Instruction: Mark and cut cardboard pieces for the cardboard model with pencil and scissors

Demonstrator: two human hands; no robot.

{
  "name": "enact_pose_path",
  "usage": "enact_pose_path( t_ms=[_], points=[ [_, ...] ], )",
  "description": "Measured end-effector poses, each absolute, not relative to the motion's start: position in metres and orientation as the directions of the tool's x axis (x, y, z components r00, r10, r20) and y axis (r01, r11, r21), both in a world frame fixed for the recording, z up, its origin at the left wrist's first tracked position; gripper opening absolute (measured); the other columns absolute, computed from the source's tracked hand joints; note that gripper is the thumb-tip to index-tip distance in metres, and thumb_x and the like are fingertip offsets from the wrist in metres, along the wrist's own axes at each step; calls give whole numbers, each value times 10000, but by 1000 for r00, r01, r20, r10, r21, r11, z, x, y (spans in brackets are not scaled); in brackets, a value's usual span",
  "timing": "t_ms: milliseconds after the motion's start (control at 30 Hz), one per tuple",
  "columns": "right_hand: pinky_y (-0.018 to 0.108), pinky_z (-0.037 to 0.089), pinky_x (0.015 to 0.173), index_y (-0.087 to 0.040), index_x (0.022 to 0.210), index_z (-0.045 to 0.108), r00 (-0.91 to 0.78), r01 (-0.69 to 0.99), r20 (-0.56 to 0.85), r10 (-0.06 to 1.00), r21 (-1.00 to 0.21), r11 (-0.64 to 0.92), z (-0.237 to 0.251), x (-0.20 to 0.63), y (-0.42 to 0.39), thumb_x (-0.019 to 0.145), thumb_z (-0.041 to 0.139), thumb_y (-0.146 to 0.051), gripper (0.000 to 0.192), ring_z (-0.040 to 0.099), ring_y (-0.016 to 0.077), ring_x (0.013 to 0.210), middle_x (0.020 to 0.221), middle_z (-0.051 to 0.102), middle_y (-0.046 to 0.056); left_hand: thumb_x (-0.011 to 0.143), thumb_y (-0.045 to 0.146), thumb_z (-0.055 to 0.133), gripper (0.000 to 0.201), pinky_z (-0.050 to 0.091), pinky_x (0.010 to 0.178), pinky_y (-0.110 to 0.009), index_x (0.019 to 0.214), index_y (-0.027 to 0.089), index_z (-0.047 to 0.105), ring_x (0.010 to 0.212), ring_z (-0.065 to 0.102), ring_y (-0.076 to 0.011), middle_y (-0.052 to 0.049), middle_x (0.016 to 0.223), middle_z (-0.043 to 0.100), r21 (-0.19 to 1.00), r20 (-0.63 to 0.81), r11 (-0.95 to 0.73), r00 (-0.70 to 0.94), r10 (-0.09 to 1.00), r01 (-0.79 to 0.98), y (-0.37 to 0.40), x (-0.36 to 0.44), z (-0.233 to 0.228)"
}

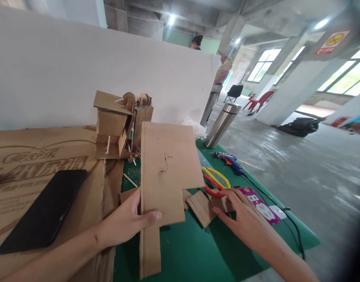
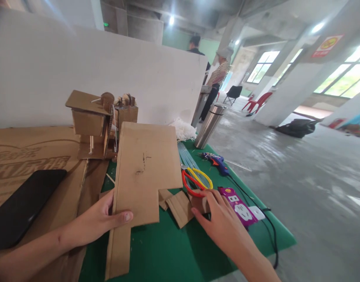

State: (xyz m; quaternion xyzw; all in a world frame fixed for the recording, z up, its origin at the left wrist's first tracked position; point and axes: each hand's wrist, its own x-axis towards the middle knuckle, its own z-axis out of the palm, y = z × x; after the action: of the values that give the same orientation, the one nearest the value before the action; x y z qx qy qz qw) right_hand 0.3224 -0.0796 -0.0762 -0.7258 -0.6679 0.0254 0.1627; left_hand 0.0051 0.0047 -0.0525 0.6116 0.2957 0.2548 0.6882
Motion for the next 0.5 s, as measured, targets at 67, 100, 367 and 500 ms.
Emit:
enact_pose_path(
  t_ms=[67, 100, 367, 500],
  points=[
    [482, 490, 903, -220, 1237, 491, 151, 952, 240, 959, -298, -75, -83, 321, -90, 920, 476, -435, 383, 572, 324, 1114, 1233, 547, 133, 848, 402, 700, 562, 406, 1061, -500, 1329, 223, 471, 1309, 491, -335, -134, 1408, 547, 996, -69, 87, 708, 703, 11, 4, 5, -53],
    [494, 486, 920, -201, 1247, 474, 181, 949, 271, 945, -301, -96, -86, 320, -91, 916, 467, -441, 409, 553, 337, 1150, 1253, 529, 150, 850, 394, 699, 569, 400, 1069, -500, 1342, 227, 466, 1312, 489, -333, -131, 1412, 544, 997, -62, 77, 717, 694, 12, 4, 5, -53],
    [498, 524, 834, -205, 1180, 476, 277, 933, 244, 930, -298, -200, -87, 318, -97, 868, 450, -456, 401, 635, 331, 998, 1175, 564, 143, 828, 403, 727, 652, 404, 1068, -486, 1378, 223, 427, 1319, 485, -335, -134, 1434, 527, 991, -102, 130, 771, 628, 25, 3, 5, -55],
    [544, 504, 852, -240, 1139, 474, 255, 949, 268, 929, -256, -186, -78, 315, -131, 847, 490, -449, 359, 634, 353, 1005, 1131, 595, 126, 830, 380, 728, 658, 374, 1098, -457, 1386, 220, 413, 1338, 465, -318, -124, 1458, 503, 993, -102, 112, 758, 645, 38, 3, 5, -55]
  ],
)
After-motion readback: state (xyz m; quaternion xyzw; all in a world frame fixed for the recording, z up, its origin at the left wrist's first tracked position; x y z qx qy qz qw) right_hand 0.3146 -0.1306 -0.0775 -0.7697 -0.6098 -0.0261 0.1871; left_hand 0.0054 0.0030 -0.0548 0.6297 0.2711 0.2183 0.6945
